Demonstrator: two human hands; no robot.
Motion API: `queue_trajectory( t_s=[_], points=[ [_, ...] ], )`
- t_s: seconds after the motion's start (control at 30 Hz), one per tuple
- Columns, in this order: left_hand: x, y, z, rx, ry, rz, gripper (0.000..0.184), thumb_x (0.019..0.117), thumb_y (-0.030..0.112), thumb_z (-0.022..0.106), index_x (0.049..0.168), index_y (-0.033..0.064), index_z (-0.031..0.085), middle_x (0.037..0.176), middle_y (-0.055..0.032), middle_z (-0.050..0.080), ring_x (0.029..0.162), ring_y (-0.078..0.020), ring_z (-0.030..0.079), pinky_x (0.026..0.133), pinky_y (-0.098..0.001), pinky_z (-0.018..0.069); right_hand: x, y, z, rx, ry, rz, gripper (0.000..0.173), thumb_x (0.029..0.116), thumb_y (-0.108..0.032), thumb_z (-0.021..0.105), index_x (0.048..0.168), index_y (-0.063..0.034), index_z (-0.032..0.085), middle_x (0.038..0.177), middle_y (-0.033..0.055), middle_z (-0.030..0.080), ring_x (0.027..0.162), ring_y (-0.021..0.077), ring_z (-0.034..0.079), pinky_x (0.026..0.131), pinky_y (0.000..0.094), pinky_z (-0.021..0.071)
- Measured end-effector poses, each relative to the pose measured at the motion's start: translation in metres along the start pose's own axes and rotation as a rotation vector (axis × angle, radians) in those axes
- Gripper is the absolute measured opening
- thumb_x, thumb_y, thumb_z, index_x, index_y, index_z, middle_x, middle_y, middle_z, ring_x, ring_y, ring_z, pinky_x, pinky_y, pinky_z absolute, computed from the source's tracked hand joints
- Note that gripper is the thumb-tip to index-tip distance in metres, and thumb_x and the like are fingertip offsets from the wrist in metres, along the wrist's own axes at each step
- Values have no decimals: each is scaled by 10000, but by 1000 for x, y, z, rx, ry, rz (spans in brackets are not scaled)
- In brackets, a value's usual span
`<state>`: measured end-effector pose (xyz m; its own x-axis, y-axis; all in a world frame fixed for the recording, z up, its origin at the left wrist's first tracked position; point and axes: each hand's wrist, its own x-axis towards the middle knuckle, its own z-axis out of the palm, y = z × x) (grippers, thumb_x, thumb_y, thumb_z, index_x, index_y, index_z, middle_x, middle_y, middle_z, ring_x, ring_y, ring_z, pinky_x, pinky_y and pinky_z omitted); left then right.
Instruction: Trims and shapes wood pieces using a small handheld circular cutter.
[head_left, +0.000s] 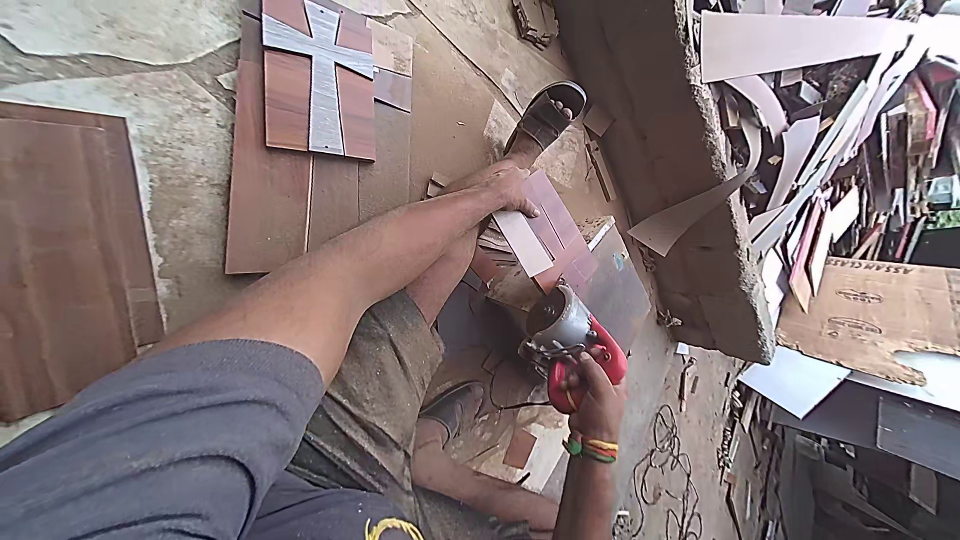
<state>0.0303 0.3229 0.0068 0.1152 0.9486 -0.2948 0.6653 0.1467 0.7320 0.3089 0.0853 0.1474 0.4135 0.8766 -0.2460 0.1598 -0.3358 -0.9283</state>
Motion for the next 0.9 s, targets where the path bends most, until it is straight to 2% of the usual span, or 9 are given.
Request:
queue_trajectory(
  t_s=[0.1,0.2,0.33,0.47,0.53,0.6,0.7,0.8,0.9],
  points=[
    [0,-2,1,-2,23,18,917,741,683,813,1421,114,579,1403,-144,599,1300,-312,584,1072,-574,487,1,-19,-33,178,-72,164,115,957,-42,516,1009,18,600,572,52,547,411,130,538,402,306,525],
    [4,-7,5,-33,31,31,934,730,688,820,1439,135,569,1402,-140,609,1303,-309,588,1081,-579,482,9,-33,-60,427,-136,286,216,979,-97,447,944,7,634,571,45,581,422,112,566,409,269,522],
    [5,-12,9,-128,46,45,903,711,652,847,1419,154,588,1360,-135,638,1264,-307,613,1064,-593,491,34,-38,-93,657,-144,314,310,1001,-177,419,909,-1,657,615,52,622,478,111,615,456,244,543],
    [-4,-5,1,-212,38,66,817,751,567,860,1412,170,588,1297,-128,677,1210,-297,647,1036,-604,503,72,-25,-127,861,-38,286,406,1046,-260,364,873,-5,627,617,20,596,487,73,596,474,180,514],
    [-9,-1,-2,-256,32,98,773,782,513,865,1414,168,588,1281,-128,688,1188,-289,661,1030,-601,505,88,-17,-147,934,53,263,460,1060,-327,367,851,-11,628,596,15,592,486,74,597,490,183,520],
    [-14,4,-4,-330,22,120,727,801,416,881,1421,173,590,1256,-119,705,1159,-264,682,1025,-570,523,99,-10,-162,925,213,205,440,1073,-328,369,813,-64,608,580,10,596,505,94,620,532,220,557],
    [-12,10,-4,-442,5,188,696,804,285,895,1423,178,595,1222,-80,730,1099,-191,712,1003,-483,566,113,10,-187,933,404,200,356,1059,-326,394,806,-144,567,585,-12,582,500,94,610,489,241,541],
    [2,20,-6,-496,-41,240,744,790,223,898,1459,184,576,1241,-67,730,1090,-176,720,990,-449,586,118,36,-209,989,456,240,336,1047,-352,407,822,-161,566,630,-10,613,537,105,632,497,262,546],
    [18,44,-7,-526,-171,272,761,805,143,878,1489,156,546,1274,-97,710,1097,-196,713,983,-429,586,115,46,-215,1107,442,270,372,1046,-359,390,793,-159,575,623,-6,617,535,104,635,496,249,546]
  ],
)
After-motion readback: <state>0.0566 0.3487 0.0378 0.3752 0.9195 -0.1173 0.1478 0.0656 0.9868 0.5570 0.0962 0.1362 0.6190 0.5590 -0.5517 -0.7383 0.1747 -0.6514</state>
